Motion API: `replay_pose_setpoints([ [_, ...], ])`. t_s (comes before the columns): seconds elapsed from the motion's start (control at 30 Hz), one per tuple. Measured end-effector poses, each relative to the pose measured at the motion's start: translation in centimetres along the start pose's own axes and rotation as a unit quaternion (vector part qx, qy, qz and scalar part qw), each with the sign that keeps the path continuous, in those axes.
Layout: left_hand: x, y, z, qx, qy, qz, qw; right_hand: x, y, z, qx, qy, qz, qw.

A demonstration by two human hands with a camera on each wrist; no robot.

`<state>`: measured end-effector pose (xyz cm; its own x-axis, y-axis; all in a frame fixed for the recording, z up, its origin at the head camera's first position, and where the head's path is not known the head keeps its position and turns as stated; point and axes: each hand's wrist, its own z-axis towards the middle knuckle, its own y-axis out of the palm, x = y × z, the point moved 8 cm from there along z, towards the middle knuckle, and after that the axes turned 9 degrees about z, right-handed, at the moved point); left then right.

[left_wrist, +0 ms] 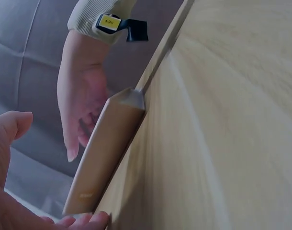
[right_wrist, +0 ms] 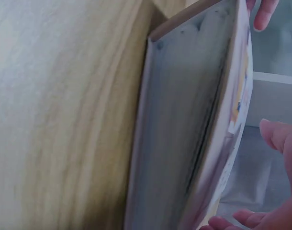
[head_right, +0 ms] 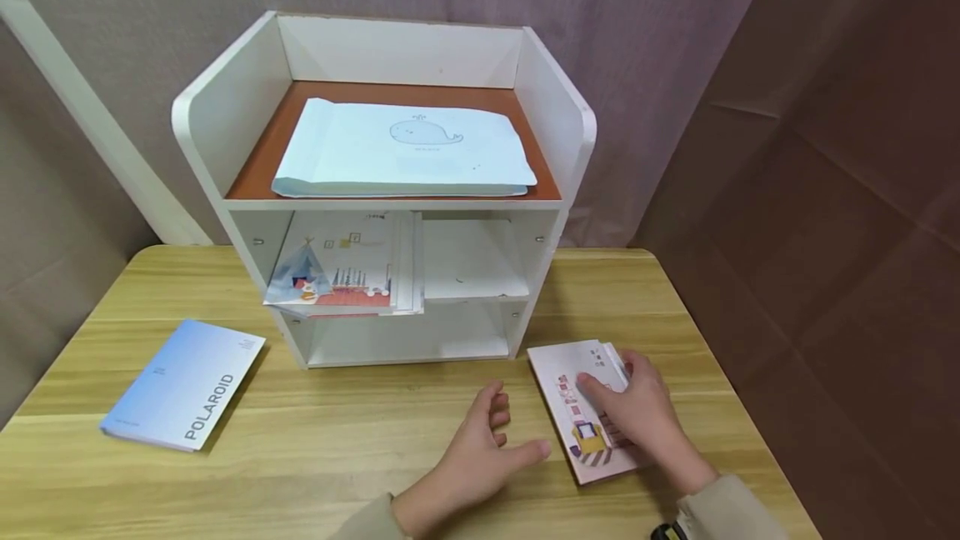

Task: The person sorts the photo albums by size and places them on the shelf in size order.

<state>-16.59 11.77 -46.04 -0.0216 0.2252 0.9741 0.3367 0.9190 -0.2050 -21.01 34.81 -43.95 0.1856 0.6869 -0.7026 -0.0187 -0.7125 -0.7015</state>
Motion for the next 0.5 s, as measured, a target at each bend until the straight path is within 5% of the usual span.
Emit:
replay_pose_setpoints([
  [0.5, -1.0, 4.0, 0.8, -0.076, -0.033, -0.114, 0.9899, 2.7, 0.4, 0.4, -0.043, 0.070, 0.092, 0.9924],
])
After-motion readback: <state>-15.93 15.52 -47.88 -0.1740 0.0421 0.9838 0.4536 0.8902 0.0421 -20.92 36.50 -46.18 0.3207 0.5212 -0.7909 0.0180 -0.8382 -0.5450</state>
